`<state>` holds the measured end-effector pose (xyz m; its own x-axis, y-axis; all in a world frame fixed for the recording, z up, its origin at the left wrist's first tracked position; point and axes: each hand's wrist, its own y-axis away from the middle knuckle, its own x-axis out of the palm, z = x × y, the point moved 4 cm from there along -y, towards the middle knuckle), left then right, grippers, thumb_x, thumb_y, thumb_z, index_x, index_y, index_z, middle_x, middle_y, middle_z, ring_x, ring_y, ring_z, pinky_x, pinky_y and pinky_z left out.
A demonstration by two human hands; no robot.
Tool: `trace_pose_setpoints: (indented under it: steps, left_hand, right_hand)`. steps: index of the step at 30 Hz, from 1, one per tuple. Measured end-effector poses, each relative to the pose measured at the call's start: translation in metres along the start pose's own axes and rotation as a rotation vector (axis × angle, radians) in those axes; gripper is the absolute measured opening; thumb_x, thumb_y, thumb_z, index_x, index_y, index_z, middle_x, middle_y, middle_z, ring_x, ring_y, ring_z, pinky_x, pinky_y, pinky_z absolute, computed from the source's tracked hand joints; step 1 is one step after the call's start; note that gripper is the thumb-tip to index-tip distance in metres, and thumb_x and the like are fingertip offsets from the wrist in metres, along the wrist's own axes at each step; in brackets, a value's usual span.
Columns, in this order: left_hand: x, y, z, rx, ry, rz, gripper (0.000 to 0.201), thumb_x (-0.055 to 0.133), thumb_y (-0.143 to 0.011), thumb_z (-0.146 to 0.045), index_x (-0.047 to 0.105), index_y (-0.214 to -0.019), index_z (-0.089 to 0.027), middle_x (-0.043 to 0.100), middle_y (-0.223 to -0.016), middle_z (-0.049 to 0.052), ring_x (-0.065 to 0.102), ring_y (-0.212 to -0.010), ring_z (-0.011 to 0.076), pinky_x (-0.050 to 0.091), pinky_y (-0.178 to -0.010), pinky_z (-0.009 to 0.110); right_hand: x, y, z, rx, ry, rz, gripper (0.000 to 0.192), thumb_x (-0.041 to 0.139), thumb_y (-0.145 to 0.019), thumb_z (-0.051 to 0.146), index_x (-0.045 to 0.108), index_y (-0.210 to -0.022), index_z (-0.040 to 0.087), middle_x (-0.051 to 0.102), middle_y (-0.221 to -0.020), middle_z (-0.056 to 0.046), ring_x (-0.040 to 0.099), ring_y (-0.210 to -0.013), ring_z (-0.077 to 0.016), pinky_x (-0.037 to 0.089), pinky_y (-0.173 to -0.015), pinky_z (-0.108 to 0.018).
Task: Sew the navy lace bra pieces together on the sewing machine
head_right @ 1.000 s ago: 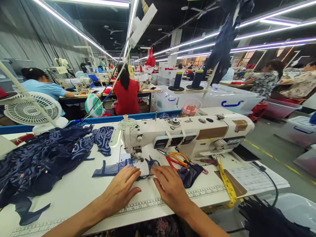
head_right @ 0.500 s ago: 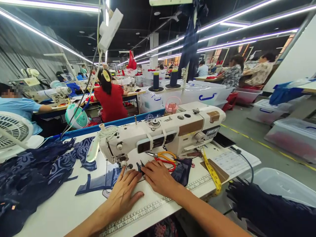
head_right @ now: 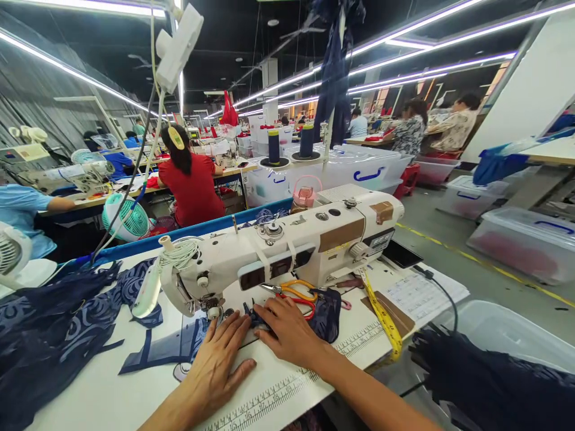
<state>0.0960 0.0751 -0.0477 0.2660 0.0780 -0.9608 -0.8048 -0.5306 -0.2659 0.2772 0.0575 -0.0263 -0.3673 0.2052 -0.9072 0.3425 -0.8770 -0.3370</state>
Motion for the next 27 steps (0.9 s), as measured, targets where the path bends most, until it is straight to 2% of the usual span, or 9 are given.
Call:
trace_pose_setpoints:
  steps: [4, 8, 19, 23, 27]
  left_hand:
    - [0.002, -0.002, 0.001, 0.014, -0.032, -0.03, 0.056, 0.049, -0.095, -0.042, 0.039, -0.145, -0.018, 0.043, -0.15, 0.009, 0.036, -0.139, 0.0332, 0.036, -0.11, 0.06]
    - [0.001, -0.005, 0.002, 0.039, -0.032, -0.053, 0.056, 0.05, -0.094, -0.041, 0.04, -0.145, -0.017, 0.046, -0.148, 0.01, 0.038, -0.138, 0.0331, 0.036, -0.109, 0.059]
    - [0.0, -0.006, 0.003, 0.04, -0.045, -0.029, 0.056, 0.049, -0.095, -0.039, 0.04, -0.146, -0.019, 0.046, -0.148, 0.01, 0.04, -0.136, 0.0329, 0.039, -0.107, 0.057]
    - [-0.001, -0.006, 0.002, 0.04, -0.036, -0.05, 0.054, 0.05, -0.094, -0.038, 0.042, -0.144, -0.019, 0.048, -0.147, 0.009, 0.039, -0.137, 0.0329, 0.038, -0.108, 0.056]
    - [0.0, -0.006, 0.003, 0.044, -0.028, -0.043, 0.053, 0.05, -0.095, -0.038, 0.042, -0.144, -0.02, 0.046, -0.148, 0.009, 0.039, -0.137, 0.0329, 0.039, -0.107, 0.056]
  right_hand:
    - [-0.001, -0.004, -0.001, -0.009, -0.003, 0.016, 0.041, 0.054, -0.094, 0.036, 0.054, -0.132, 0.022, 0.061, -0.107, -0.007, 0.054, -0.101, -0.0236, 0.043, -0.094, -0.044]
    - [0.001, -0.006, 0.003, -0.023, 0.036, 0.056, 0.038, 0.049, -0.095, 0.033, 0.054, -0.13, 0.021, 0.061, -0.11, -0.009, 0.053, -0.104, -0.0248, 0.041, -0.096, -0.047]
    - [0.002, -0.005, -0.004, 0.033, -0.085, 0.022, 0.04, 0.058, -0.09, 0.035, 0.058, -0.128, 0.026, 0.06, -0.103, -0.005, 0.055, -0.1, -0.0222, 0.043, -0.094, -0.042]
    - [0.004, -0.005, -0.006, 0.053, -0.135, 0.028, 0.042, 0.06, -0.088, 0.035, 0.057, -0.129, 0.025, 0.061, -0.106, -0.006, 0.055, -0.103, -0.0228, 0.04, -0.1, -0.046]
    - [0.003, -0.004, -0.008, 0.066, -0.143, -0.033, 0.042, 0.061, -0.087, 0.033, 0.057, -0.127, 0.022, 0.061, -0.111, -0.008, 0.054, -0.107, -0.024, 0.04, -0.1, -0.046]
